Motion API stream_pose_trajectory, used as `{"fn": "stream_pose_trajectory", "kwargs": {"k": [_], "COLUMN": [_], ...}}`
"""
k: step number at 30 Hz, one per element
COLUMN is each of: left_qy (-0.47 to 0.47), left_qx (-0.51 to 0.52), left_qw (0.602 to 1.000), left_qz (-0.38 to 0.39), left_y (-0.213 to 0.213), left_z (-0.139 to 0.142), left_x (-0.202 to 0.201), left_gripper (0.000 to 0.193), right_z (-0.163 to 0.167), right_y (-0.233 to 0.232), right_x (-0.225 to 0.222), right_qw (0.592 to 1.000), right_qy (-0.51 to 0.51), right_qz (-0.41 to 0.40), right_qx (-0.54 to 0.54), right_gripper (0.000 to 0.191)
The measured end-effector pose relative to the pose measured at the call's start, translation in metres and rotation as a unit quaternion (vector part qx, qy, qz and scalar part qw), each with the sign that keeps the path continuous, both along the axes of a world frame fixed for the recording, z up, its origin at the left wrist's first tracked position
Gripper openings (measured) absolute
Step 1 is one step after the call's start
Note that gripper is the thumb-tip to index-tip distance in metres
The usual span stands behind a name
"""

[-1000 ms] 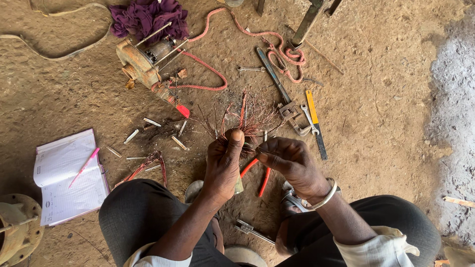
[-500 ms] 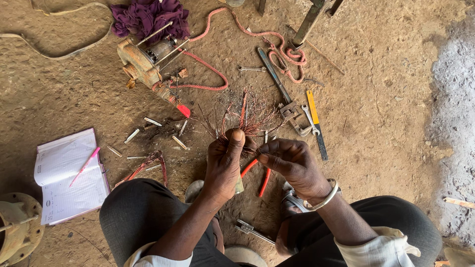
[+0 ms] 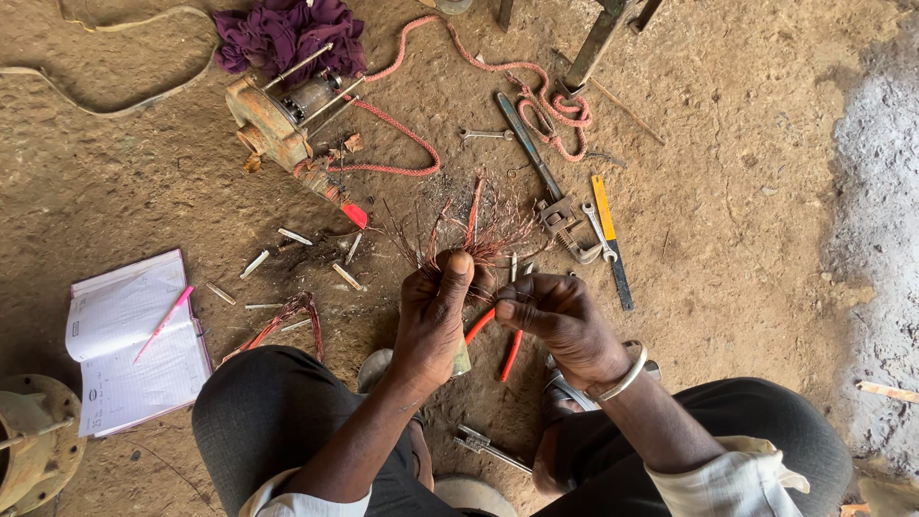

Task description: The person sits on the ground holding a bundle of enameled copper wire stripped from a motor stator and pulls individual strands apart by hand, separating the copper wires from the tangled bundle and dropping pieces onto the ground.

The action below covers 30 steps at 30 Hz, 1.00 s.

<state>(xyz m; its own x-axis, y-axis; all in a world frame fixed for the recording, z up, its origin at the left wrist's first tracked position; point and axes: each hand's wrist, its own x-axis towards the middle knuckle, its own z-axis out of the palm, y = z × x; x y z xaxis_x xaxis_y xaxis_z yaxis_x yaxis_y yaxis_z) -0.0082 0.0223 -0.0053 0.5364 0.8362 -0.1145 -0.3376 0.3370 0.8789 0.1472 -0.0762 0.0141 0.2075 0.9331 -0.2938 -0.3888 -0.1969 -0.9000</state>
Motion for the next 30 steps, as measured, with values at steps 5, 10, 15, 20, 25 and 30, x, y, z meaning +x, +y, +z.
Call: {"fn": "stream_pose_trajectory", "kwargs": {"k": [5,10,15,20,25,30], "left_qy": [0.003,-0.001,-0.022,0.016,0.01,0.033], "left_qx": [-0.009,-0.008,0.022,-0.001,-0.013,-0.026], "left_qw": [1.0,1.0,1.0,1.0,1.0,0.999], "left_qz": [0.004,-0.009,-0.003,-0.022,-0.019,-0.015], "left_y": [0.002,0.0,-0.001,0.0,0.001,-0.002], "left_z": [-0.004,-0.006,-0.002,0.007,0.005,-0.001], "left_x": [0.0,-0.002,-0.002,-0.003,0.001,0.001], "left_gripper": [0.042,0.039,0.042,0.039,0.04,0.039], "right_z": [0.001,0.008,0.016,0.019,0.007,0.0], "right_y": [0.001,0.001,0.003,0.002,0.003,0.001], "right_x": [0.0,0.002,-0.009,0.001,0.013,0.011], "right_qw": [0.999,0.98,0.902,0.937,0.992,0.995], "right_qy": [-0.05,-0.189,-0.418,-0.332,-0.048,0.019], "right_qz": [0.004,0.018,0.026,0.015,-0.062,-0.082], "right_qx": [0.002,0.066,0.106,0.106,0.096,0.057], "right_gripper": [0.018,0.016,0.014,0.017,0.013,0.009]}}
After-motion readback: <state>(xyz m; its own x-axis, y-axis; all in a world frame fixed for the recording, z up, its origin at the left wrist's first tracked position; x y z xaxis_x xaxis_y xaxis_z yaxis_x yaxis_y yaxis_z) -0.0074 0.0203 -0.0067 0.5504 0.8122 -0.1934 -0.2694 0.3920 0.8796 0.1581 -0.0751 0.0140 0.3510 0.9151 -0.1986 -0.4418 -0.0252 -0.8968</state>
